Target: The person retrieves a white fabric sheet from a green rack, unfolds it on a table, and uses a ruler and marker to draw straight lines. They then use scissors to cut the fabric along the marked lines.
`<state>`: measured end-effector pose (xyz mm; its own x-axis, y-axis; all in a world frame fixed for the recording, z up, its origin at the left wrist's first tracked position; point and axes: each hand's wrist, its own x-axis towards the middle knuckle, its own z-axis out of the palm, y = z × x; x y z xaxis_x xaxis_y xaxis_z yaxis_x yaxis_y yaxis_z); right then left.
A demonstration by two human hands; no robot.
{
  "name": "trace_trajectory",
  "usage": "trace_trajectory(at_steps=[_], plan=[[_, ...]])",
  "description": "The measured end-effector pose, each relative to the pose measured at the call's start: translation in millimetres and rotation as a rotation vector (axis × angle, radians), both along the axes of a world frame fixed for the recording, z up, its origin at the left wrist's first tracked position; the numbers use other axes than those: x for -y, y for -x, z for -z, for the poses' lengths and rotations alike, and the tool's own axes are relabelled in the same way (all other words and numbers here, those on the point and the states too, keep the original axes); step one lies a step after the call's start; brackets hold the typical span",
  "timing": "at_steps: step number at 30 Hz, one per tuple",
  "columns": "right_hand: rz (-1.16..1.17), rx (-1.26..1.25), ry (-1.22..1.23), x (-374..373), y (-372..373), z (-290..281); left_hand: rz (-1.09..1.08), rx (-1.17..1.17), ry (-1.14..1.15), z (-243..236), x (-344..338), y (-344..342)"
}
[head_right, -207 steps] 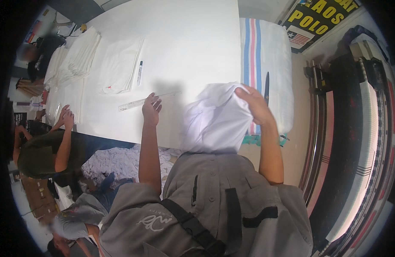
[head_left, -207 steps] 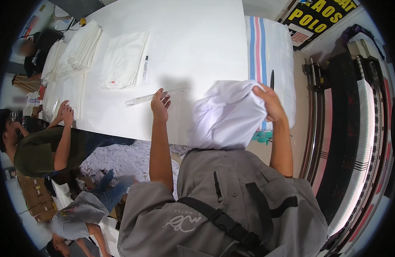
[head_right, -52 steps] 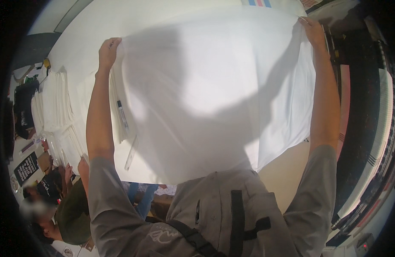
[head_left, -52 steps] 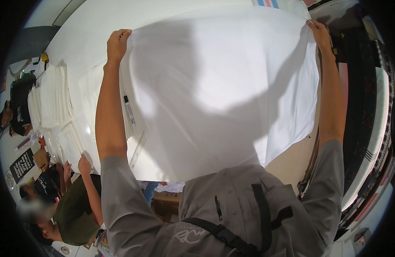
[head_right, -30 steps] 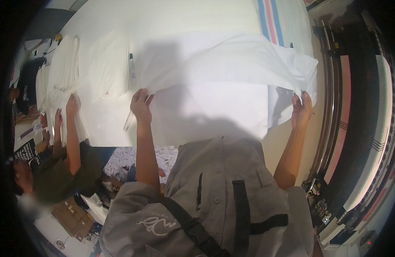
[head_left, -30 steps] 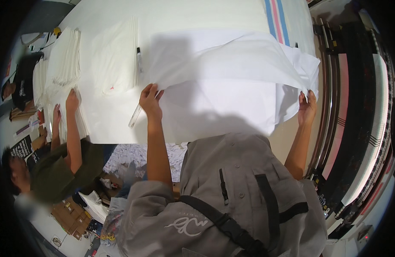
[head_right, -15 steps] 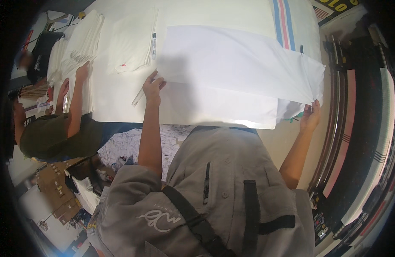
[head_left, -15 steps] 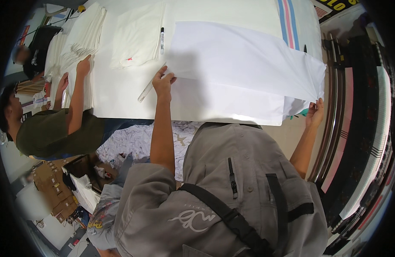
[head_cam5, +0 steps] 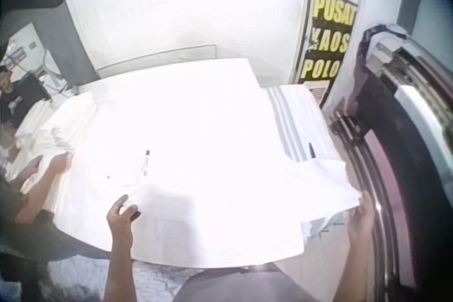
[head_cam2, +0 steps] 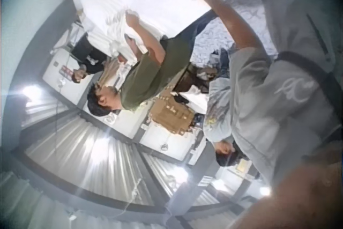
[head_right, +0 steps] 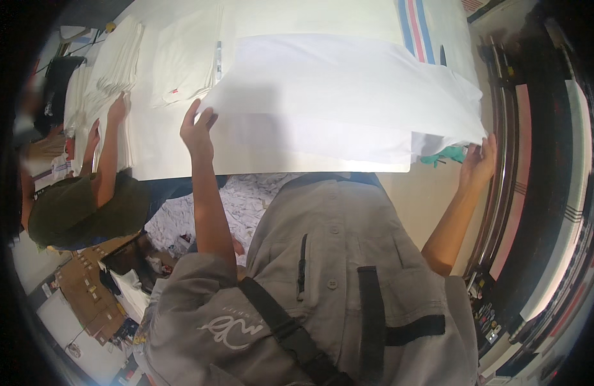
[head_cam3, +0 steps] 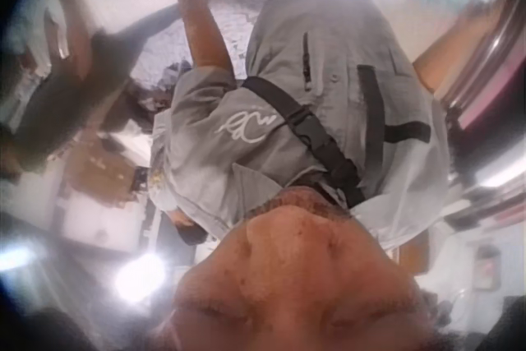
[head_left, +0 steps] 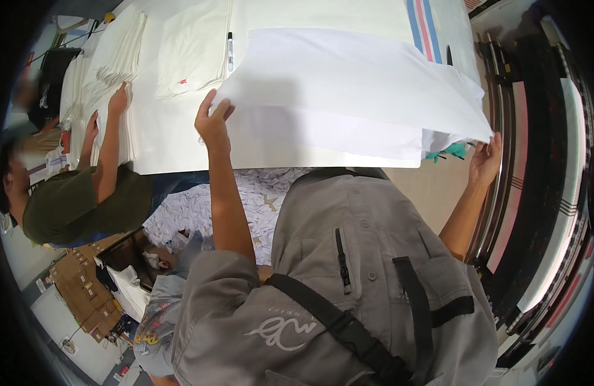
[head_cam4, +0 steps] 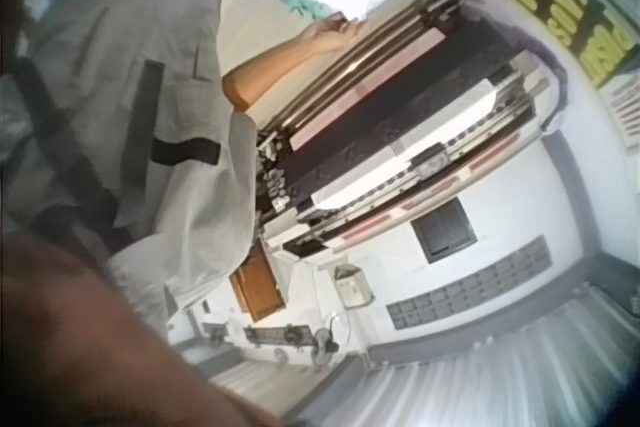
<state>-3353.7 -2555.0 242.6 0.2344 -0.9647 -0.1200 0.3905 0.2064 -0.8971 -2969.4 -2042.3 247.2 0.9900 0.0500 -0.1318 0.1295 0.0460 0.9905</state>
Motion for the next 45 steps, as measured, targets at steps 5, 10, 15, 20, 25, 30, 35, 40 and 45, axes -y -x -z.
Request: trace_trajectory(at_steps=[5, 10, 15, 20, 25, 30, 35, 40, 45], plan=[[-0.048, -0.133, -0.112, -36, 54, 53, 0.024, -0.134, -0.124, 46, -32, 31], [0.032, -0.168, -0.223, -59, 58, 98, 0.048, -0.192, -0.212, 73, -36, 39], [0.102, -0.168, -0.268, -51, 49, 117, 0.08, -0.208, -0.231, 76, -32, 52], [0.147, -0.22, -0.222, -43, 49, 112, 0.089, -0.218, -0.249, 70, -27, 64], [0.181, -0.322, -0.276, -51, 61, 118, 0.072, -0.171, -0.302, 90, -36, 65], [0.133, -0.937, -0.044, -49, 55, 125, 0.186, -0.117, -0.755, 94, -48, 56], [-0.008, -1.496, 0.809, -47, -5, 115, 0.187, 0.295, -1.21, 76, -15, 55], [-0.342, -1.116, 1.179, -95, -152, 90, 0.447, 0.579, -1.235, 96, 16, 40], [-0.525, -1.469, 1.228, -108, -207, 105, 0.556, 0.418, -1.33, 107, 23, 50]])
